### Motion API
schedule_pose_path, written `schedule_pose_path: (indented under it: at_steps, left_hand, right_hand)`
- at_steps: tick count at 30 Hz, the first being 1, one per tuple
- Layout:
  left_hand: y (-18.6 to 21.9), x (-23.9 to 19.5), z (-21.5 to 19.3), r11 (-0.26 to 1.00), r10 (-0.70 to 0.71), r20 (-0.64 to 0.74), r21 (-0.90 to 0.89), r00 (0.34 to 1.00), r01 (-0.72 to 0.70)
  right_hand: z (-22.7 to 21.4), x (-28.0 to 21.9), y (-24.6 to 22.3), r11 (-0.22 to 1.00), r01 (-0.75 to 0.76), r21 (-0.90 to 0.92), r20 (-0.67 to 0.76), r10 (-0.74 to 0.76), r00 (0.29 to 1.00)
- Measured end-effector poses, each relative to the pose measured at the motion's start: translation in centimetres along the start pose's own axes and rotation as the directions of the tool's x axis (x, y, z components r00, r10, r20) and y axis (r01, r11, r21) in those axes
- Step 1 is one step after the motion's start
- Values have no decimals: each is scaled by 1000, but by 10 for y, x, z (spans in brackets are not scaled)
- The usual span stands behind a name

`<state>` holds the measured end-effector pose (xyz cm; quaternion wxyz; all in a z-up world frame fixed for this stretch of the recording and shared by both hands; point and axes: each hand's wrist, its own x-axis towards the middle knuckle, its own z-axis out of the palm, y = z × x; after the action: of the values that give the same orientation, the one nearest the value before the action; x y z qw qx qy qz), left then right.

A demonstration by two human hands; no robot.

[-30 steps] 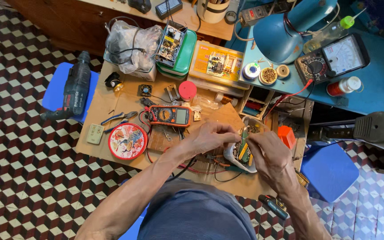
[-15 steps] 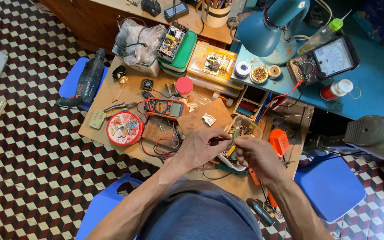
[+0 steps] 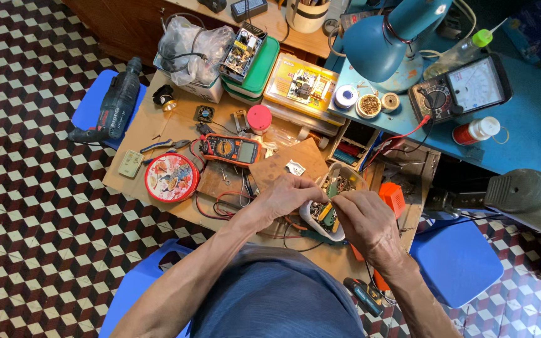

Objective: The person works at a cluttered electronics workbench, stripping and twisting wires, then using a cordless drill to rotate a small component. They repeatedly handle the component and wires, occasionally using pliers, while a multimeter and other tools remain on the table.

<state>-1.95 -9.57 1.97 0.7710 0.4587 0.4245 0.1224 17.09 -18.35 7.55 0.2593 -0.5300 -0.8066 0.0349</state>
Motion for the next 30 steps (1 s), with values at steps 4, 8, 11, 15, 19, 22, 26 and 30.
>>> schedule_pose_path:
  at_steps: [4, 8, 11, 15, 19, 22, 26, 30]
  left_hand:
    - [4, -1, -8, 998, -45, 37, -43, 998, 47]
    - [3, 4, -18, 993, -83, 69, -83, 994, 89]
    - [1, 9, -25, 992, -81, 113, -90, 990, 92]
    - [0, 9, -34, 997, -43, 169, -51, 985, 52]
    - [1, 1, -34, 919, 289, 163, 229, 943, -321]
    - [3, -8, -34, 771, 471, 170, 397, 866, -498]
    - [3, -17, -39, 524, 675, 247, 502, 695, -688]
    - [-4, -18, -28, 531, 679, 198, 533, 707, -659]
  right_hand:
    - [0, 7, -4, 999, 12, -32, -18, -13, 1000]
    - [5, 15, -12, 1000, -24, -14, -19, 23, 1000]
    - [7, 20, -16, 999, -21, -32, 4, 21, 1000]
    - [14, 22, -22, 993, -109, -38, 48, 111, 993]
    - [24, 9, -22, 405, -873, 270, 423, 765, 486]
    - [30, -1, 0, -167, -887, 430, 684, 702, 199]
    - [47, -17, 20, -626, -666, 406, 885, 450, 116]
    - [47, -19, 19, -603, -681, 415, 897, 396, 197]
